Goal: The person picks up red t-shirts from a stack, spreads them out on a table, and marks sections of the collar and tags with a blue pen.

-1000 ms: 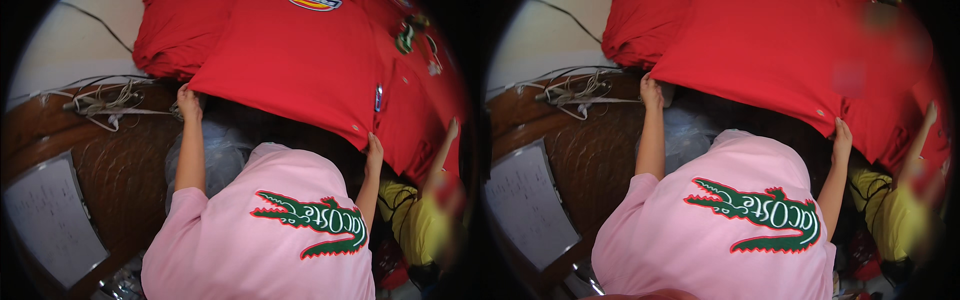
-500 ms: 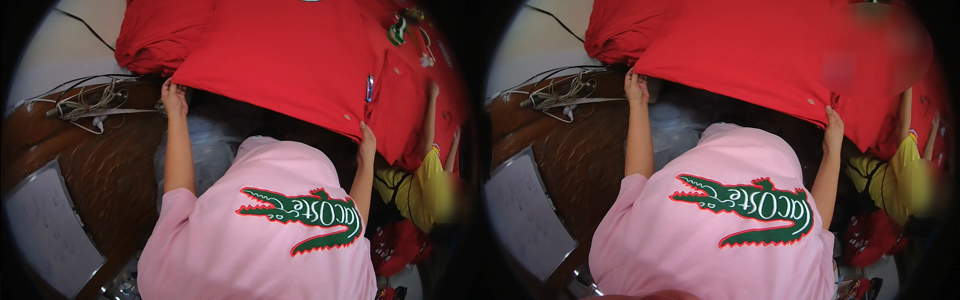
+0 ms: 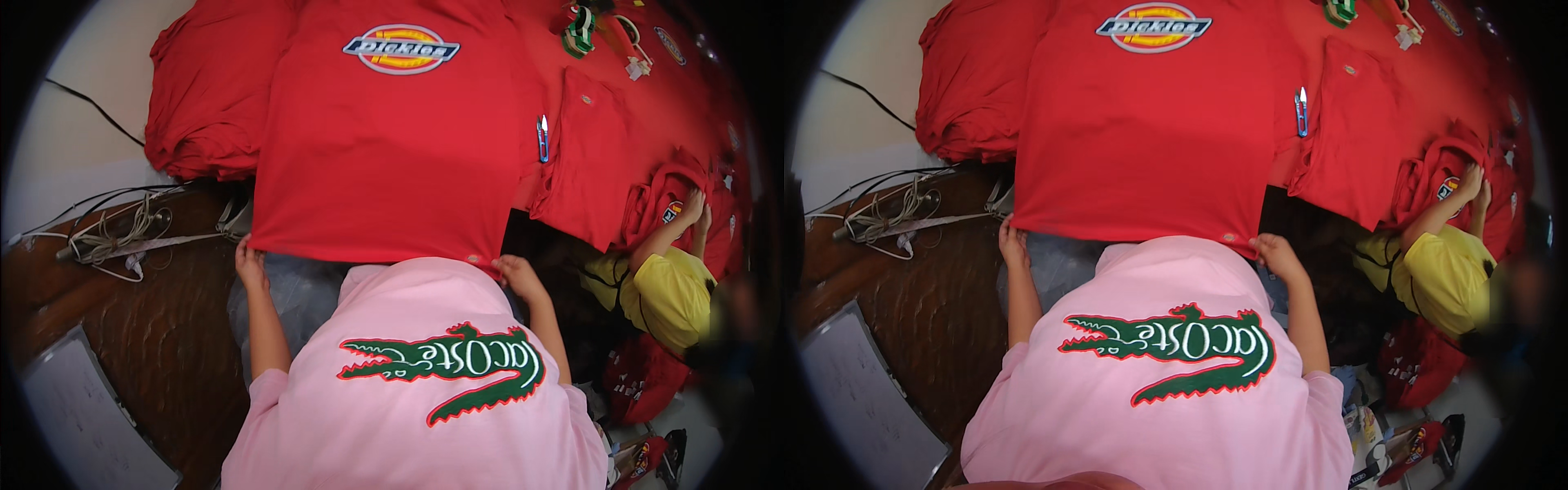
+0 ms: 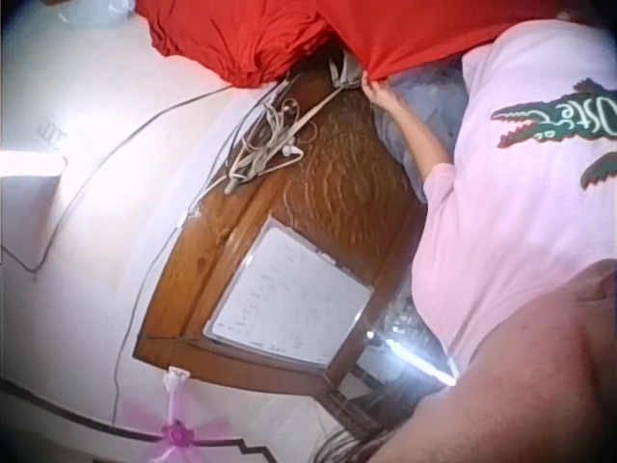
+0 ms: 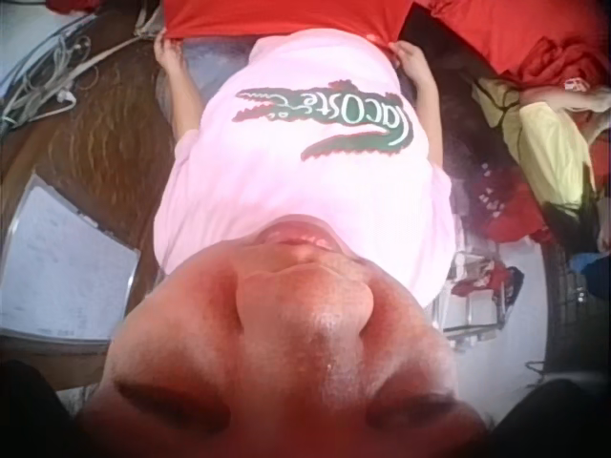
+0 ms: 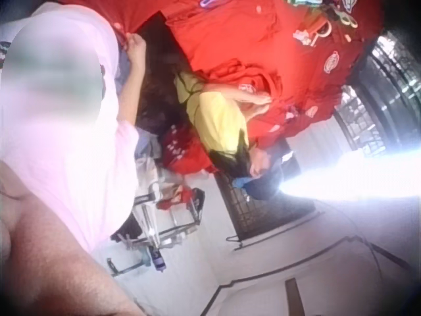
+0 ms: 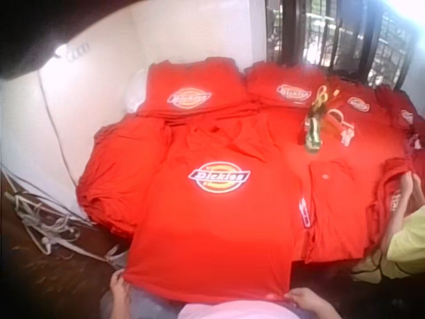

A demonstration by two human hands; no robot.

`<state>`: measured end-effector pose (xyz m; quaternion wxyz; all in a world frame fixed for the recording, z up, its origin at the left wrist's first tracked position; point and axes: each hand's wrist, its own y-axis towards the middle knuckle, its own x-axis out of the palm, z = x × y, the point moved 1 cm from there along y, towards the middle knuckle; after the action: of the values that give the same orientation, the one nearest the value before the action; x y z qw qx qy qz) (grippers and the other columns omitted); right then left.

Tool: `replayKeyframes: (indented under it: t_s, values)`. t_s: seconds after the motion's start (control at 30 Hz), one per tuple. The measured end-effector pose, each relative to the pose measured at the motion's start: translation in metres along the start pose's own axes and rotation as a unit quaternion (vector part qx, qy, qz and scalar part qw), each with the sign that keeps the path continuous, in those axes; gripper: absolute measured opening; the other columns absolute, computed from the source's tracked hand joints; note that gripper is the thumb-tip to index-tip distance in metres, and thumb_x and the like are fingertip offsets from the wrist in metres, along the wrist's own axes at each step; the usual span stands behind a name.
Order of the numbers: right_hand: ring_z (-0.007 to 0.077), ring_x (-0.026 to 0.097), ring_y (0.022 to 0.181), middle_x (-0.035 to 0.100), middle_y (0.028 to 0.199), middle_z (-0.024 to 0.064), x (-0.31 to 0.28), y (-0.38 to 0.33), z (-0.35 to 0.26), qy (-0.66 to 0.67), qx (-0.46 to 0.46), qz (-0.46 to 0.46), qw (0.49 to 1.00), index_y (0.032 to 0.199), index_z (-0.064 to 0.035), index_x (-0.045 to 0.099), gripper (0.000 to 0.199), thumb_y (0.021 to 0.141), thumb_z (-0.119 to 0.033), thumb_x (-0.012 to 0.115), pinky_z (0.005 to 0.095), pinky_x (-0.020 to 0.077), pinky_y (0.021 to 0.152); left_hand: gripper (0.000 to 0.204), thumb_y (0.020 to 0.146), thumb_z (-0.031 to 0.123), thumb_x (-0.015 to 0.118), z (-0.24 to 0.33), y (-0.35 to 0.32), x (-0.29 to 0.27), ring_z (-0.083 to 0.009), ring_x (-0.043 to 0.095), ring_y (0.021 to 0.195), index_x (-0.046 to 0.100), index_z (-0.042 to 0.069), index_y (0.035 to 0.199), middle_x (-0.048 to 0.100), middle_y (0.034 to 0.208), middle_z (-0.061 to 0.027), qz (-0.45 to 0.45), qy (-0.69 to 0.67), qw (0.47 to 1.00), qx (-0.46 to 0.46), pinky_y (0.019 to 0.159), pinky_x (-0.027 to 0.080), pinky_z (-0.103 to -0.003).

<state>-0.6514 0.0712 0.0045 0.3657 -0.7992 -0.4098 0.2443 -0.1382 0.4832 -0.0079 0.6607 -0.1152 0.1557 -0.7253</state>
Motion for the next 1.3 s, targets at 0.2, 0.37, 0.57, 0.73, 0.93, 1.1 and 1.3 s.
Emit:
replayKeyframes:
  t_s: [0.2,0.37,0.57,0.73,0.93,1.1,1.3]
  values:
    - [0.0133,0.062,0.058,0.065,0.065,0.0064,0.006,0.009,-0.043,-0.126,-0.006,-0.001,0.992,0.085,0.0017,0.071,0.028,0.096,-0.024,0.07,0.0315,0.0506,0.055,0.018,0.1,0.002,0.061,-0.012,0.026,-0.007,-0.0143,0.068,0.098,0.067,0.002,0.117,0.071,0.11,-0.0054,-0.015,0.227,0.972,0.061,0.088,0.053,-0.03]
    - [0.0093,0.06,0.072,0.066,0.082,0.0014,-0.061,0.052,-0.138,0.02,-0.262,0.25,0.932,0.099,-0.0034,0.069,0.009,0.097,-0.012,0.07,0.0259,0.0483,0.065,0.013,0.098,0.001,0.062,0.059,0.063,0.113,-0.017,0.07,0.099,0.07,-0.001,0.108,0.072,0.104,-0.009,-0.094,0.283,0.914,0.274,0.089,0.054,-0.031]
    - [0.0309,0.066,0.088,0.066,0.094,0.0134,-0.111,0.095,-0.191,-0.316,-0.284,0.478,0.769,0.114,-0.0036,0.066,0.027,0.09,-0.012,0.074,0.0428,0.0522,0.082,0.016,0.092,0.011,0.069,0.143,0.075,0.245,-0.0261,0.07,0.09,0.073,0.003,0.105,0.071,0.098,-0.0134,-0.083,0.359,0.856,0.364,0.083,0.055,-0.037]
    - [0.0287,0.068,0.09,0.067,0.09,0.0109,-0.098,0.102,-0.21,-0.317,-0.13,0.449,0.825,0.115,-0.0071,0.067,0.027,0.09,-0.017,0.073,0.0442,0.0534,0.078,0.023,0.089,0.019,0.073,0.152,0.096,0.293,-0.0294,0.068,0.093,0.072,0.005,0.108,0.071,0.097,-0.0112,-0.062,0.45,0.81,0.372,0.086,0.052,-0.043]
    - [0.0177,0.062,0.073,0.063,0.083,0.0042,-0.089,0.127,-0.206,-0.263,-0.25,0.493,0.791,0.121,-0.0065,0.068,0.03,0.092,-0.013,0.072,0.0339,0.0512,0.067,0.025,0.086,0.015,0.075,0.149,0.07,0.335,-0.0298,0.066,0.088,0.074,0.008,0.11,0.068,0.096,-0.0101,-0.205,0.442,0.698,0.524,0.085,0.051,-0.042]
    - [0.0056,0.051,0.065,0.058,0.078,-0.0027,-0.116,0.148,-0.198,-0.064,-0.195,0.423,0.883,0.116,-0.0027,0.066,0.021,0.095,-0.005,0.068,0.0235,0.0437,0.058,0.029,0.088,0.018,0.075,0.108,0.028,0.334,-0.03,0.054,0.13,0.075,0.009,0.116,0.068,0.124,-0.0057,-0.391,0.42,0.669,0.473,0.105,0.044,-0.046]
    - [0.0068,0.058,0.065,0.062,0.084,-0.0004,-0.121,0.157,-0.254,0.166,-0.214,0.398,0.877,0.111,-0.0065,0.065,0.016,0.1,-0.017,0.06,0.0227,0.0471,0.056,0.017,0.093,0.005,0.067,0.121,0.052,0.331,-0.0286,0.067,0.111,0.074,0.003,0.108,0.071,0.111,-0.0098,-0.406,0.306,0.805,0.306,0.096,0.052,-0.039]
